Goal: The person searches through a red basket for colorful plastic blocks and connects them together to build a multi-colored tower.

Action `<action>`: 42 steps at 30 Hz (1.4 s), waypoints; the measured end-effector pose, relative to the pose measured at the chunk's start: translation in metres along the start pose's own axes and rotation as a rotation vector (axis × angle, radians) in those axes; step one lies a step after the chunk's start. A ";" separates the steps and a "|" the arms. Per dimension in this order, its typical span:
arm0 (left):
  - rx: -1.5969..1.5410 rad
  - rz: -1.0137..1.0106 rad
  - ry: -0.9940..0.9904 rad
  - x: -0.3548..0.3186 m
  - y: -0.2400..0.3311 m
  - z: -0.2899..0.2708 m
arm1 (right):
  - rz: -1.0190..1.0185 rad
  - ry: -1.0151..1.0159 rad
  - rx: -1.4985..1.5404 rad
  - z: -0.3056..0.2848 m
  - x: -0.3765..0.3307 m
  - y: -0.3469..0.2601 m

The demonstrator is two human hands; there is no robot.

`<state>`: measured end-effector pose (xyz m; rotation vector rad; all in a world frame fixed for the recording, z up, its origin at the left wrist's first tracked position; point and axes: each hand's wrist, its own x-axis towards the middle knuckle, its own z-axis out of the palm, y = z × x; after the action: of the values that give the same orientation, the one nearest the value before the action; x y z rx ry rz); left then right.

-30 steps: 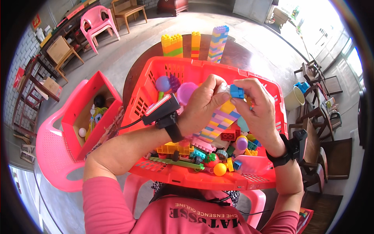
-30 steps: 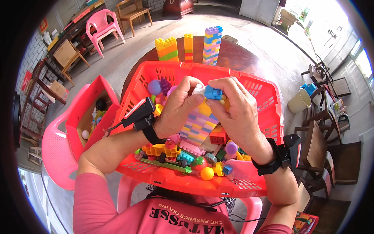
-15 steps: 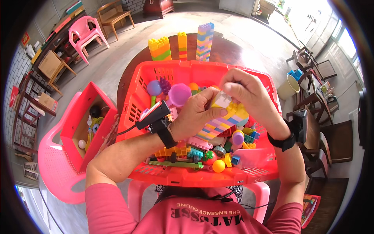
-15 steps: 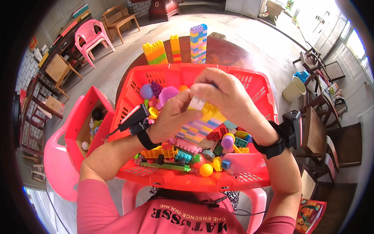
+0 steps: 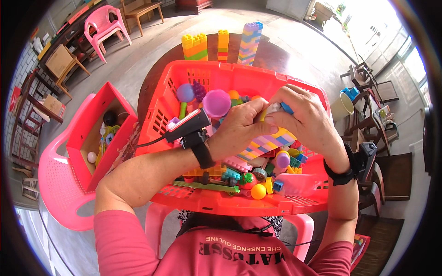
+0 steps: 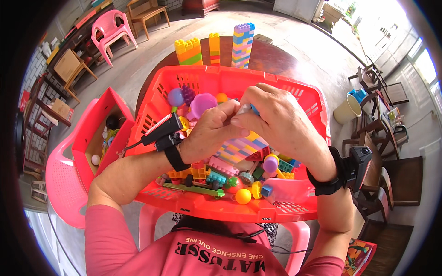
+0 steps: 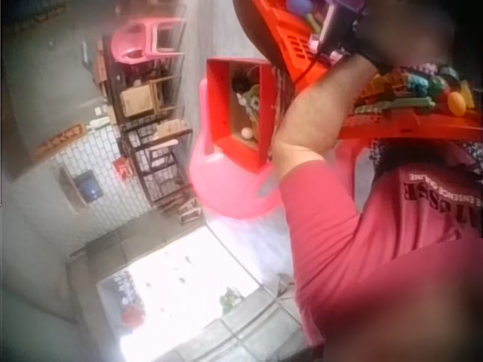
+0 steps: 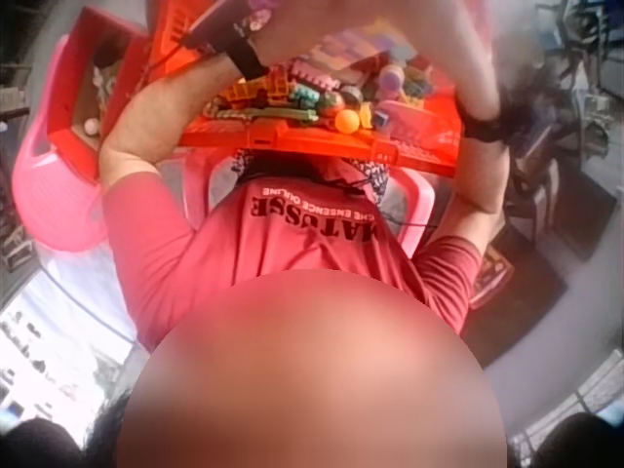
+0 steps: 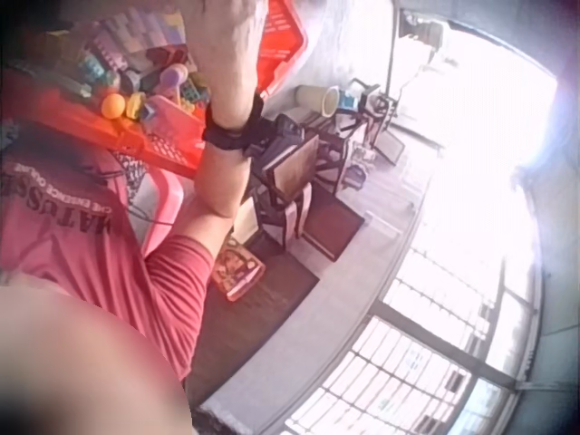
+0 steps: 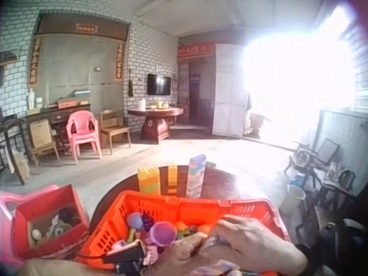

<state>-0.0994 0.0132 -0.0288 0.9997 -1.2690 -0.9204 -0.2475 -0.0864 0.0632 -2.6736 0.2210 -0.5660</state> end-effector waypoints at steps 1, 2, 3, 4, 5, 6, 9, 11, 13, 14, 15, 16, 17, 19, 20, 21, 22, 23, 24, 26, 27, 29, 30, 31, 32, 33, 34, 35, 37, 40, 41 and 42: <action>0.003 -0.008 -0.002 0.000 0.000 0.001 | 0.002 -0.006 0.027 -0.001 -0.001 0.002; 0.005 0.016 -0.002 -0.001 0.000 0.002 | 0.097 -0.035 0.144 -0.004 -0.001 0.004; 0.004 0.031 0.004 -0.002 0.000 0.004 | 0.188 -0.071 0.260 -0.007 -0.001 0.006; -0.003 0.045 0.003 -0.003 0.000 0.006 | 0.247 -0.099 0.393 -0.009 -0.002 0.007; -0.013 0.035 0.009 -0.002 0.000 0.006 | 0.308 -0.096 0.453 -0.010 -0.002 0.009; -0.029 0.025 0.009 -0.001 0.001 0.006 | 0.337 -0.086 0.529 -0.012 -0.002 0.010; -0.039 -0.016 0.023 0.000 0.003 0.005 | 0.217 -0.020 0.425 -0.015 -0.003 0.012; -0.017 -0.042 0.032 0.001 0.004 0.004 | 0.136 -0.007 0.253 -0.016 -0.006 0.012; 0.025 -0.060 0.034 0.002 0.004 0.002 | 0.121 -0.034 0.090 -0.016 -0.011 0.010; 0.022 -0.052 0.034 0.002 0.004 0.002 | 0.120 -0.021 0.073 -0.016 -0.012 0.009; 0.019 -0.047 0.036 0.002 0.003 0.002 | 0.118 -0.010 0.057 -0.015 -0.012 0.009; 0.014 -0.044 0.042 0.002 0.002 0.002 | 0.116 -0.002 0.042 -0.013 -0.012 0.009; 0.026 -0.037 0.043 0.002 0.002 0.002 | 0.132 -0.009 0.047 -0.011 -0.012 0.008; 0.038 -0.039 0.054 0.001 0.000 0.002 | 0.161 -0.028 0.054 -0.008 -0.011 0.008; 0.059 -0.050 0.045 0.000 -0.001 0.001 | 0.163 -0.014 0.051 -0.005 -0.011 0.008; 0.075 -0.072 0.034 -0.001 -0.002 0.000 | 0.164 0.000 0.048 -0.003 -0.011 0.007; 0.103 -0.072 0.024 -0.002 -0.003 -0.002 | 0.163 0.015 0.041 -0.001 -0.011 0.007; 0.064 -0.086 0.019 -0.002 -0.003 -0.002 | 0.157 0.010 0.034 0.000 -0.011 0.007; 0.034 -0.081 0.017 -0.003 -0.004 -0.003 | 0.149 0.003 0.025 0.001 -0.011 0.007; 0.019 -0.081 0.017 -0.005 -0.004 -0.003 | 0.109 0.000 0.001 0.004 -0.009 0.009; 0.035 -0.086 0.017 -0.006 -0.004 -0.004 | 0.077 0.007 -0.014 0.007 -0.007 0.010; 0.031 -0.089 0.009 -0.006 -0.005 -0.004 | 0.041 0.004 -0.023 0.008 -0.007 0.013; 0.013 -0.090 0.004 -0.007 -0.005 -0.003 | 0.035 -0.009 -0.015 0.008 -0.007 0.014; 0.014 -0.078 -0.008 -0.007 -0.005 -0.003 | 0.029 -0.020 -0.005 0.007 -0.008 0.015; -0.002 -0.097 -0.010 -0.006 -0.005 -0.003 | 0.023 -0.036 -0.015 0.006 -0.009 0.017; 0.001 -0.106 -0.020 -0.006 -0.006 -0.003 | 0.019 -0.051 -0.024 0.005 -0.011 0.018; 0.022 -0.121 -0.027 -0.006 -0.007 -0.003 | -0.012 -0.047 -0.019 0.003 -0.012 0.019; 0.020 -0.110 -0.037 -0.005 -0.007 -0.002 | 0.006 -0.053 -0.019 0.003 -0.013 0.020; 0.045 -0.075 -0.060 -0.005 -0.009 0.000 | -0.013 -0.028 0.009 0.002 -0.015 0.024; 0.034 -0.065 -0.016 -0.002 -0.012 0.001 | 0.120 0.082 0.424 -0.001 -0.020 0.030; -0.019 -0.064 -0.011 -0.002 -0.012 0.000 | 0.233 0.098 0.508 -0.005 -0.021 0.033; -0.013 -0.056 -0.006 -0.001 -0.013 0.000 | 0.243 0.133 0.539 -0.008 -0.023 0.036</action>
<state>-0.0995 0.0104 -0.0411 1.0272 -1.2436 -0.9741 -0.2737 -0.1163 0.0469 -2.0576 0.3671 -0.6218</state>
